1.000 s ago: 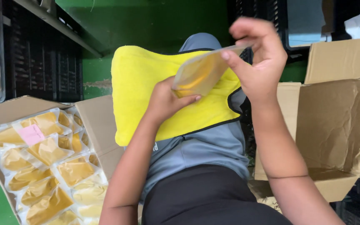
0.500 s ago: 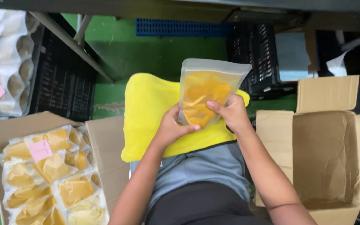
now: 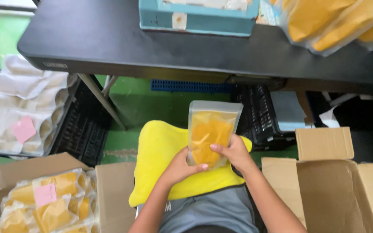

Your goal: The person wipes a plastic pouch containing yellow powder with a cloth on their lap, then places the top of the pouch into a heat sealer on a table to seal it before stacking it in a group of other pouches.

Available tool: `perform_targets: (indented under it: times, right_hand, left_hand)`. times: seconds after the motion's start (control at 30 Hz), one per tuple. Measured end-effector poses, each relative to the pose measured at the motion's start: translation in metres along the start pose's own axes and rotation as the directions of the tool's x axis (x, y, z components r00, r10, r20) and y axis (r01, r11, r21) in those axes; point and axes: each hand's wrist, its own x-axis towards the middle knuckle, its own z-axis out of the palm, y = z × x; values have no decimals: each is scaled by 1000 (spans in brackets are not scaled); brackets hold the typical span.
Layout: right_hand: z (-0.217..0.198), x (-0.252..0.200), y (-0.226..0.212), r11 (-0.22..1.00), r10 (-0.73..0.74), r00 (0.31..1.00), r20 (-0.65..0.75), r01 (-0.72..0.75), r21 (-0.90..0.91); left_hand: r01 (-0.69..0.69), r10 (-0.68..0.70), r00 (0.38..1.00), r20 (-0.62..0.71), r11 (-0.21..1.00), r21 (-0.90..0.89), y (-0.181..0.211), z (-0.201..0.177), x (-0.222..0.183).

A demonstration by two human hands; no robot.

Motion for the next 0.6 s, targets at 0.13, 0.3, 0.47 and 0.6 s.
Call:
perform_targets:
  times: [0.13,0.3,0.47,0.6]
  right_hand:
    - [2,6,12,1000,-23,1000,-9,23,14]
    - [-5,25,17,947,-119,992,30,105,303]
    - [1,30,-6,967,-111,993,-50,119,226]
    - [11,23,-40,971,-171,970,-174,195,136]
  left_hand:
    - [-65,65,998,-17,997,36,-1,2,8]
    - [-161,151,984,-92,980,-115,14,8,11]
    - [-143,139,988,-67,987,-67,43,5,15]
    - [45,-63,988,-140,990,-132,73,5,15]
